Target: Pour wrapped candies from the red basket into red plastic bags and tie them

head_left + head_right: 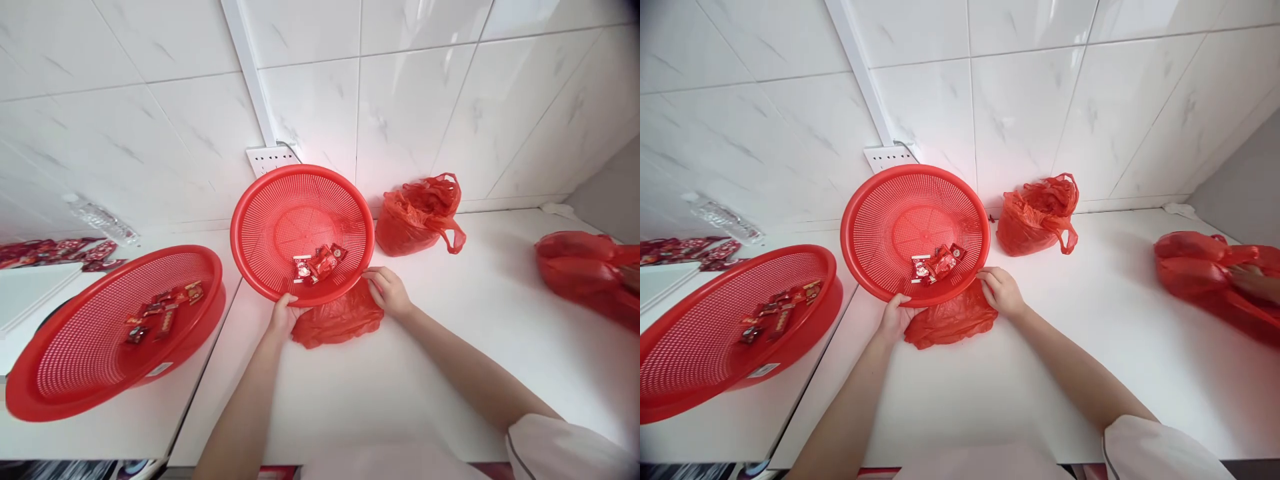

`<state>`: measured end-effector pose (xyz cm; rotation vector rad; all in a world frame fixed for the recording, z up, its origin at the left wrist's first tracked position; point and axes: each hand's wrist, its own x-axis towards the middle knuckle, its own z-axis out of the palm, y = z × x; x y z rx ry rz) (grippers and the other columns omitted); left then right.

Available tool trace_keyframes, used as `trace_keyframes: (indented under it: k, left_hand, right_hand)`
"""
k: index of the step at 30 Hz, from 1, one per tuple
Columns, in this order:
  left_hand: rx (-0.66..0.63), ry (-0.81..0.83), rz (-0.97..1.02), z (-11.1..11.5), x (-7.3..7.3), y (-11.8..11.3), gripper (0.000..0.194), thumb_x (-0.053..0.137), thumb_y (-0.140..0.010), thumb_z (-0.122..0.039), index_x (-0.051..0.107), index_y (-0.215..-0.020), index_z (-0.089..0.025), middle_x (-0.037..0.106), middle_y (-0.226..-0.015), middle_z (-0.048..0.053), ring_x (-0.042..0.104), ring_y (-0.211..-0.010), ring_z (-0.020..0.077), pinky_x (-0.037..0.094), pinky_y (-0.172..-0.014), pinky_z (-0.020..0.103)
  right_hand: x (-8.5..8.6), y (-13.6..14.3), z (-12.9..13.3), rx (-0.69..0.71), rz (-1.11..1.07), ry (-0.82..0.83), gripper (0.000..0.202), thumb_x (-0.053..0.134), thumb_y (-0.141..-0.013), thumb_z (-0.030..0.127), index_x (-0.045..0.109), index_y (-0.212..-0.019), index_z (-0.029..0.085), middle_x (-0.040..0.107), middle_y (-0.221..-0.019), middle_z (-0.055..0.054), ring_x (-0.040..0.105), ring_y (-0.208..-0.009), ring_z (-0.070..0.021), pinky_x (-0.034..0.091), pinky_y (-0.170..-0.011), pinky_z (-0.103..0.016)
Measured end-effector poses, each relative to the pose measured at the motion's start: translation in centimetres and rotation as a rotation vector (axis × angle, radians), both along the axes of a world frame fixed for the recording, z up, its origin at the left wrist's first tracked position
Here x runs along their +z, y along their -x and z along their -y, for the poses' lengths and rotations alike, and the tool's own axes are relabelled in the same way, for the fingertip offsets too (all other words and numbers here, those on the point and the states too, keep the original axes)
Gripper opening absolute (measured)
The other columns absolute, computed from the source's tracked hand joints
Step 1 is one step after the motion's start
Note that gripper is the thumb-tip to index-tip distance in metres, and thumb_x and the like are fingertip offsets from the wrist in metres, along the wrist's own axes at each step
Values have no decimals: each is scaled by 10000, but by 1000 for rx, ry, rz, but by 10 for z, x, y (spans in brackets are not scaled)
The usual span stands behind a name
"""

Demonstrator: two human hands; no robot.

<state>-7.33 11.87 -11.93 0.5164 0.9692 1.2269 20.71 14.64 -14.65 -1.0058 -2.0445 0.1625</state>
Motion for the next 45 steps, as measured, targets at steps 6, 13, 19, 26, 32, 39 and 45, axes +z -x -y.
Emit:
trace_keyframes:
  k: [6, 13, 19, 26, 32, 39, 45]
  left_hand:
    - [-10, 16, -15, -2, -3, -1, 302, 500, -659, -147, 669, -901, -79, 747, -898, 126, 677, -1005, 308, 531, -919, 481]
    - [-5, 18, -22, -1, -4, -3, 305, 530, -640, -123, 666, -907, -66, 744, -913, 135, 673, -1012, 319, 546, -896, 485]
    - [14, 18, -6, -3, -6, -4, 301, 502, -649, -145, 657, -895, -71, 739, -899, 145, 670, -1014, 319, 549, -887, 504]
    - [11, 1, 18, -5, -10, 2, 325, 483, -693, -153, 650, -959, -70, 735, -952, 138, 682, -962, 288, 570, -850, 481]
    - [26, -8, 56, -9, -6, 5, 320, 471, -710, -159, 635, -977, -89, 728, -979, 133, 679, -957, 276, 573, -834, 482]
    - [42, -1, 44, -9, -7, 5, 320, 471, -698, -145, 640, -966, -94, 734, -946, 119, 678, -953, 276, 566, -847, 486]
    - [25, -4, 35, -8, -6, 3, 303, 469, -706, -142, 636, -953, -88, 734, -948, 123, 680, -946, 278, 571, -836, 472]
  right_hand:
    - [32, 43, -14, 101, 234, 1, 299, 377, -957, 228, 599, -1157, 214, 626, -1183, -116, 558, -1082, -265, 434, -936, -446]
    - [36, 103, -55, 119, 182, 211, 426, 449, -857, 70, 561, -1232, 236, 532, -1379, -101, 384, -1345, -357, 133, -1140, -648]
    - [42, 104, -66, 94, -50, 377, 224, 549, -833, 181, 644, -1034, 203, 670, -1080, -130, 570, -1123, -324, 301, -1100, -536]
    - [66, 83, -54, 51, -377, 593, 478, 348, -940, 526, 629, -954, 140, 695, -811, -87, 655, -730, -208, 520, -665, -332]
    - [82, 70, -31, 202, -722, 861, 388, 662, -758, 558, 652, -756, 170, 658, -662, -16, 591, -563, -145, 471, -560, -268]
    - [83, 61, -22, 254, -750, 901, 368, 689, -754, 538, 705, -831, 178, 708, -752, -30, 623, -616, -160, 487, -580, -271]
    - [75, 49, -14, 161, -797, 1019, 410, 685, -738, 572, 676, -831, 172, 668, -645, -4, 551, -485, -122, 373, -407, -226]
